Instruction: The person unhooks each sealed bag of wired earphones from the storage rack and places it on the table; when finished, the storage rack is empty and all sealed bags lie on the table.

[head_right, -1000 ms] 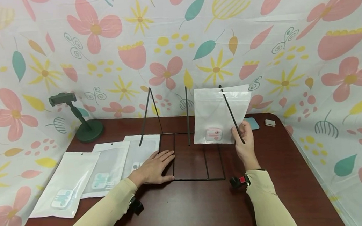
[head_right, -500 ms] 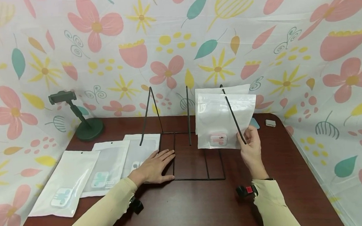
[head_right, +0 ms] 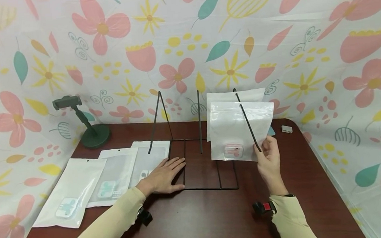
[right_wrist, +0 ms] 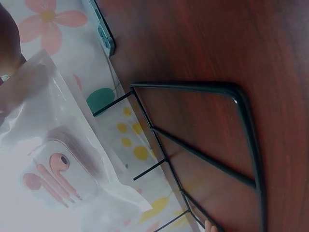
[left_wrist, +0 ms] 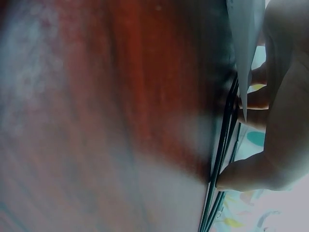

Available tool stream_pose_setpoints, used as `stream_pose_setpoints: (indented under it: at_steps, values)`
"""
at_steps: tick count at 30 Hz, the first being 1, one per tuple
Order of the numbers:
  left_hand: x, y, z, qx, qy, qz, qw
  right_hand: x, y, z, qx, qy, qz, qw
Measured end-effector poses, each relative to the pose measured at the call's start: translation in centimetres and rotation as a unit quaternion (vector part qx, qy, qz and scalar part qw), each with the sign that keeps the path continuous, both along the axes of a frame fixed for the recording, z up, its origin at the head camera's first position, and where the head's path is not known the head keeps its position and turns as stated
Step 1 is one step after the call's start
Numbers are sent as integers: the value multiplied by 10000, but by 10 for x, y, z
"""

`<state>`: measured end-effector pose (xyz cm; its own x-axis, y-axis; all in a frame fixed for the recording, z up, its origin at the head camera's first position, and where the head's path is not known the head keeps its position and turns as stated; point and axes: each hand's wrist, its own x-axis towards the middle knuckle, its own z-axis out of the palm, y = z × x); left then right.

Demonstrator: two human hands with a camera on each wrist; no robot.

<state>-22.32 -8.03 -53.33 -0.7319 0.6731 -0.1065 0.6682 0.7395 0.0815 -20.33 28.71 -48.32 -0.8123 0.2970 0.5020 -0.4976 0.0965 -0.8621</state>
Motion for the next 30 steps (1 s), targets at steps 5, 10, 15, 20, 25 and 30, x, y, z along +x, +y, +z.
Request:
stream_pose_setpoints:
  at_steps: [5, 10, 15, 20, 25, 30]
  values:
    - [0, 0, 2, 2, 27, -23, 10000, 6, -1, 1, -68, 203, 92, 9997]
    - [-1, 0, 2, -51, 50, -5, 10000, 11, -4, 2, -503, 494, 492, 9963]
    - [-1, -1, 1, -44, -13, 7, 10000, 15, -4, 0, -518, 661, 560, 9949]
    - [-2, -1, 1, -26, 4, 32, 10000, 18, -3, -1, -363, 616, 427, 9965]
    - [-1, 0, 2, -29, 10, 16, 10000, 23, -2, -2, -149, 500, 254, 9983]
    - [-1, 0, 3, -55, -10, 19, 10000, 29, -2, -1, -96, 427, 81, 9990]
